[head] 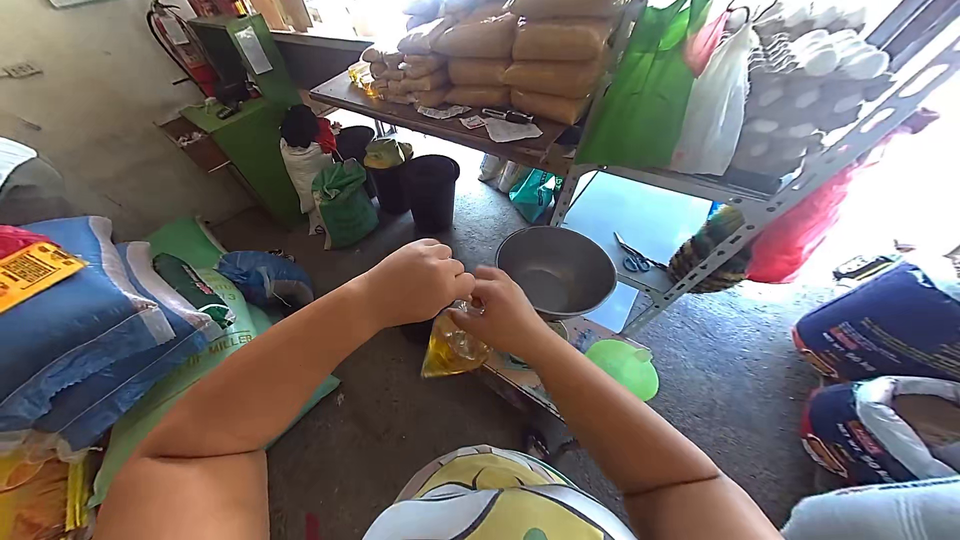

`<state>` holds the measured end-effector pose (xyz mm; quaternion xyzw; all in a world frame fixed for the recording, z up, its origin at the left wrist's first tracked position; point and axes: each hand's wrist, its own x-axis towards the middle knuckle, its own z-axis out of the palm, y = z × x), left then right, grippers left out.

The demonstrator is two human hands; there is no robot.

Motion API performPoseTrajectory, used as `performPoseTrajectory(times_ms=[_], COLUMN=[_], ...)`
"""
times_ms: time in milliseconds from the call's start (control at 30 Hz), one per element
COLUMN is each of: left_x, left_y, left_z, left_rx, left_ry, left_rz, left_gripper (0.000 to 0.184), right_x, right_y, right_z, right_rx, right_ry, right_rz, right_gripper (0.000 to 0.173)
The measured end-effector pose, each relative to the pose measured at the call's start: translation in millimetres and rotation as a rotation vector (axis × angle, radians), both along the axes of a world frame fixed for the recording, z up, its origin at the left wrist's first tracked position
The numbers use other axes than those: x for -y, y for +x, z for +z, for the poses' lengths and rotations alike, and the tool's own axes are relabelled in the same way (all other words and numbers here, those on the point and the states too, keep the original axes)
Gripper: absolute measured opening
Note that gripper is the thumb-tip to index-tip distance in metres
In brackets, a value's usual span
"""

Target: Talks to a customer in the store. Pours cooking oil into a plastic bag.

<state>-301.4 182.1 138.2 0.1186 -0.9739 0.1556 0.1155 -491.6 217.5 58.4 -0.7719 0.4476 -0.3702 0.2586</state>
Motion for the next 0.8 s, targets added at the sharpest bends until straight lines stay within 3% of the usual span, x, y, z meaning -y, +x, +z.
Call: performPoseTrajectory(times_ms=[67, 133, 200, 300, 400, 500, 600, 667, 800], left_x=[-0.1, 3.5, 10.6, 10.0, -2.2, -3.3, 3.8, 10.1, 11.7], left_y=[1.5, 7.6, 15.2, 16.4, 4.9, 3.9, 16.1, 29.0, 59.3], left_z=[3.0, 4.0, 1.4, -3.1, -4.9, -5.4, -8.0, -15.7, -48.7], left_rx=[-0.018, -0.025, -0.027, -0.018, -0.023, -0.088, -0.151, -0.164, -0.180], left_ry=[0.010, -0.007, -0.004, 0.044, 0.022, -0.038, -0.055, -0.073, 0.000], left_rz=[0.002, 0.043, 0.094, 0.147, 0.145, 0.122, 0.152, 0.240, 0.508], left_gripper=[0.032, 0.032, 0.029, 0.017, 0.015, 0.017, 0.016, 0.023, 0.036], right_x=[5.8, 12.6, 16.5, 14.0, 15.8, 23.7, 32.9, 40.7, 63.0], right_y=[0.5, -5.9, -17.3, -22.7, -13.4, -5.8, -0.8, 0.6, 12.8], right_z=[-6.8, -11.5, -8.2, 8.6, 11.8, -0.3, -13.3, -11.1, 1.6], right_rx=[0.202, 0.414, 0.420, 0.162, -0.059, 0.085, 0.370, 0.391, -0.070], right_ry=[0.083, 0.301, 0.456, 0.433, 0.231, 0.152, 0.394, 0.531, 0.430], right_rz=[0.163, 0.415, 0.502, 0.290, 0.154, 0.224, 0.375, 0.342, 0.143], right_gripper=[0.035, 0.036, 0.038, 0.038, 0.026, 0.012, 0.011, 0.013, 0.023])
